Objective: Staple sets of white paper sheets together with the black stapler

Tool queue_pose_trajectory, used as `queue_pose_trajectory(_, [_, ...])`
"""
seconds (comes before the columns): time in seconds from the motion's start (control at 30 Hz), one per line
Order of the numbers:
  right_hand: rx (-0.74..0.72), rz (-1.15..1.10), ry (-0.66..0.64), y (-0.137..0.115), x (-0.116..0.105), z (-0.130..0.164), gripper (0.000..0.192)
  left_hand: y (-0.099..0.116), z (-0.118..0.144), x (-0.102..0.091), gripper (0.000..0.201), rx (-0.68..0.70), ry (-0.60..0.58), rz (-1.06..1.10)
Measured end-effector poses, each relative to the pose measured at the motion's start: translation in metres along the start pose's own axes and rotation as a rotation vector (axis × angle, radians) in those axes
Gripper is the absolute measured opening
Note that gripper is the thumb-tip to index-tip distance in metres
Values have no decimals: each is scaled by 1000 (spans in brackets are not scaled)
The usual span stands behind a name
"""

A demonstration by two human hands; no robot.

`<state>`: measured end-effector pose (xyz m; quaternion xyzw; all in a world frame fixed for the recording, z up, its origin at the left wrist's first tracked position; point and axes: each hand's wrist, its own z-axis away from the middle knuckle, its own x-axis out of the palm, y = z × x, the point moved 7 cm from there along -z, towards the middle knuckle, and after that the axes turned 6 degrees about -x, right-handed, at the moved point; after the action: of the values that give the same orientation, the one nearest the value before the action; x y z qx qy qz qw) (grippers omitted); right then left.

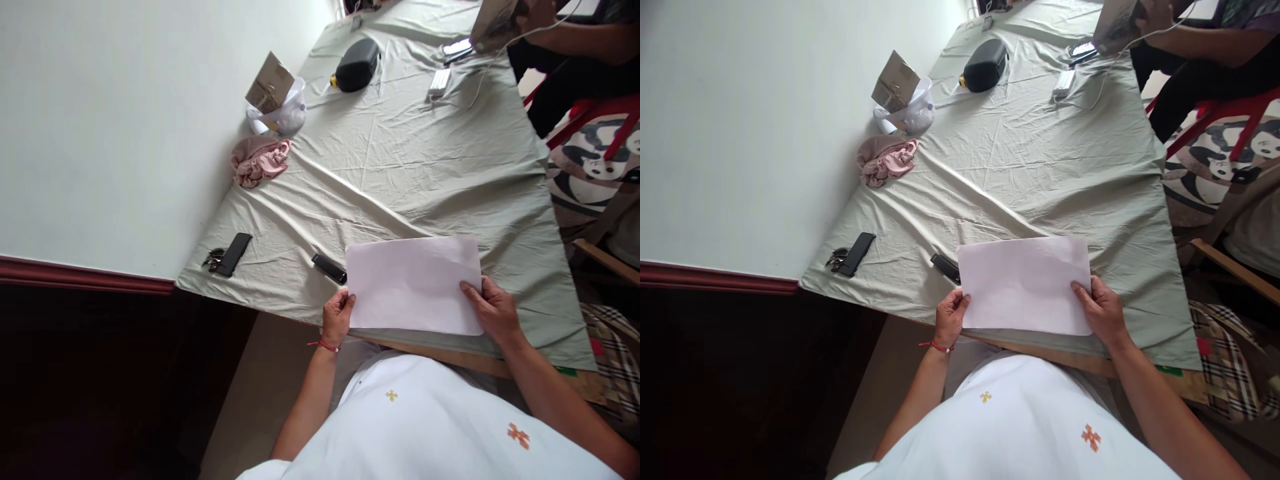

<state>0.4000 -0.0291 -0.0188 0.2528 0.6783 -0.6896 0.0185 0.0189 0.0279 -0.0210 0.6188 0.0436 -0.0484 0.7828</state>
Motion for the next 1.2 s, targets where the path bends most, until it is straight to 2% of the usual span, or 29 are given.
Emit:
queue_pose_trajectory(0.3, [-1,29,19,-4,-3,-1,39,0,1,0,41,-32,-23,36])
queue_pose_trajectory(0.53, [30,-85,40,-1,-4,1,34,7,5,5,42,-74,-135,99])
queue_pose_trajectory(0.7, [37,-63,43,2,-4,0,36,2,1,0,42,-83,-39,21])
queue_pose_trajectory(0.83, [26,-49,53,7,-5,-1,36,7,-1,-7,54,-44,72,-68])
queue_pose_trajectory(1.0, [67,-147,63,9,-5,-1,36,11,0,5,50,-88,-135,-9])
queue_pose_trajectory(1.2, [8,-80,42,4,-4,-3,40,15,-1,-6,63,-13,38,-99])
